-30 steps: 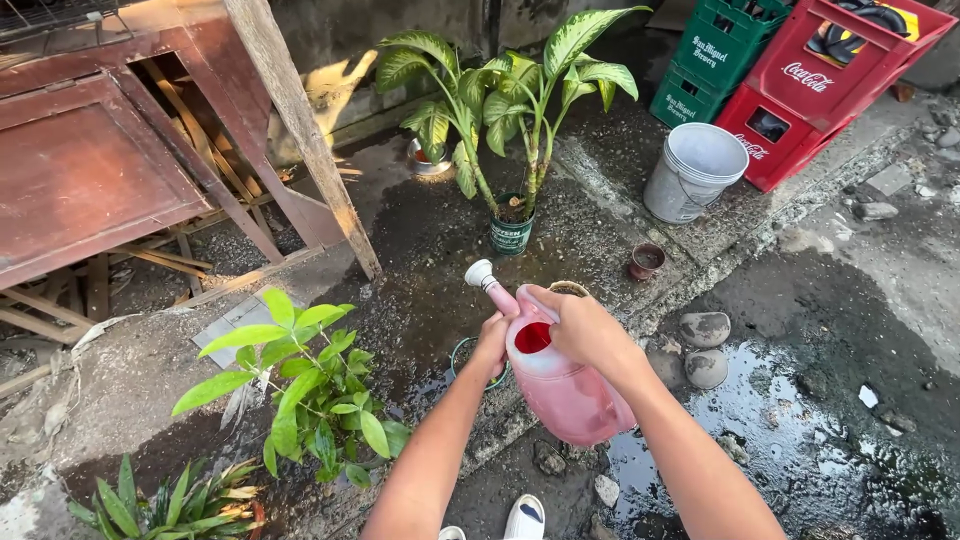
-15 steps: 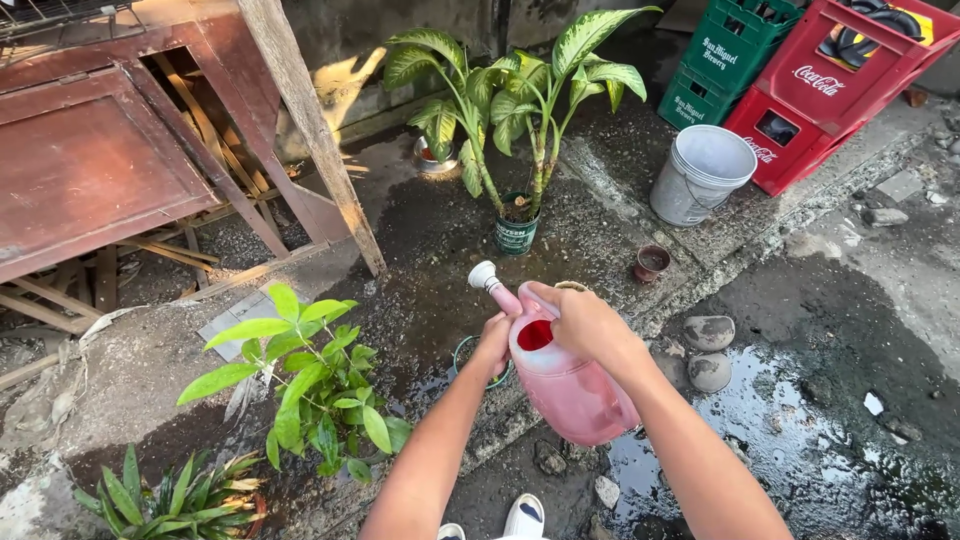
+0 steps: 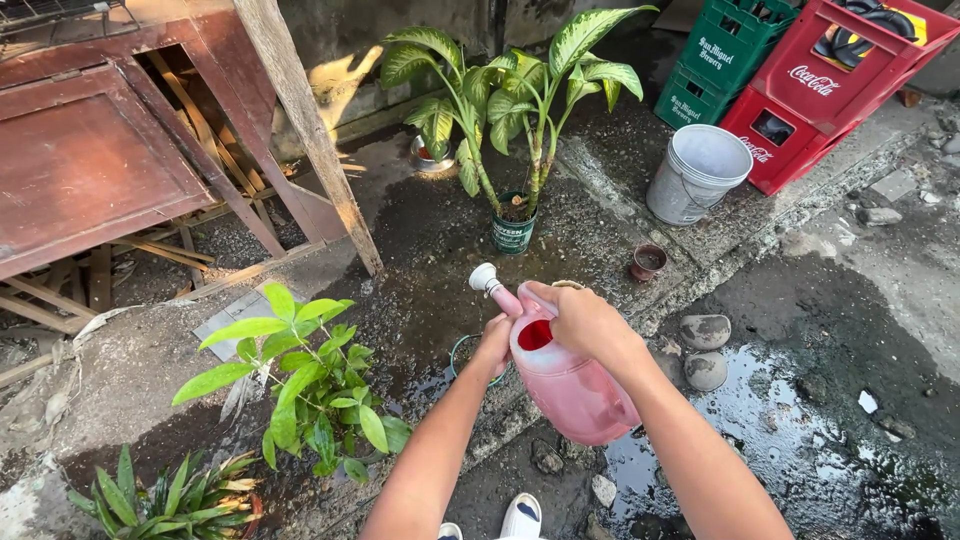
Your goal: Watering various potted plants using a watering can in an outdoor area
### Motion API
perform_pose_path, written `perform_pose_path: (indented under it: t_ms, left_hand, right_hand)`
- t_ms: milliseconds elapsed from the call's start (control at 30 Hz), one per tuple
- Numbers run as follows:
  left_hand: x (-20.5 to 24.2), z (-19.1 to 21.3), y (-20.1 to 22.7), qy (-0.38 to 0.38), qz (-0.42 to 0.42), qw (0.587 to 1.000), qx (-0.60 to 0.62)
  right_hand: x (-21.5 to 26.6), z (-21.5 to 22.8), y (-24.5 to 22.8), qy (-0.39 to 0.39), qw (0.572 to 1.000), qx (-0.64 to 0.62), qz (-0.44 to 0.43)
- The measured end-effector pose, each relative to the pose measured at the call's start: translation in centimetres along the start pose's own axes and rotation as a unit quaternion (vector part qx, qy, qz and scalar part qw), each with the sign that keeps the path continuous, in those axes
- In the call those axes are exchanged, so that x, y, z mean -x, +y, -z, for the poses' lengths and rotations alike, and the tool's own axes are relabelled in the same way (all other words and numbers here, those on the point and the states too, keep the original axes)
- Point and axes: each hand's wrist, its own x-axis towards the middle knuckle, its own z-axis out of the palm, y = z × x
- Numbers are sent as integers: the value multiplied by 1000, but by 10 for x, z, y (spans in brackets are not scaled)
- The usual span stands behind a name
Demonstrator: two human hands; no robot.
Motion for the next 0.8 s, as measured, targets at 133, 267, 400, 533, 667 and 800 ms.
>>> perform_pose_path:
  t_ms: [133,267,400,533,667,800]
  left_hand:
    - [-16,5,-8,-2,-1,1000,-13]
    - [-14,5,-9,0,-3,1000,-11]
    - [-17,8,-12,2,-7,1000,-12]
    - [-15,5,-8,6,-3,1000,-13]
    - [2,-2,13,1,-13,999,-30]
    - [31,-16,49,0,-24,998,-56]
  right_hand:
    - [-16,-8,10,-1,1000,3,1]
    - [-17,-9,9,-6,1000,0,1]
    - [-26,-15,13,-10,1000,10,4]
    - [-14,-8,5,-10,1000,10,2]
    - [7,2,-3,-7,1000,-3,-2]
    - [-7,-11,16,12,1000,-20,5]
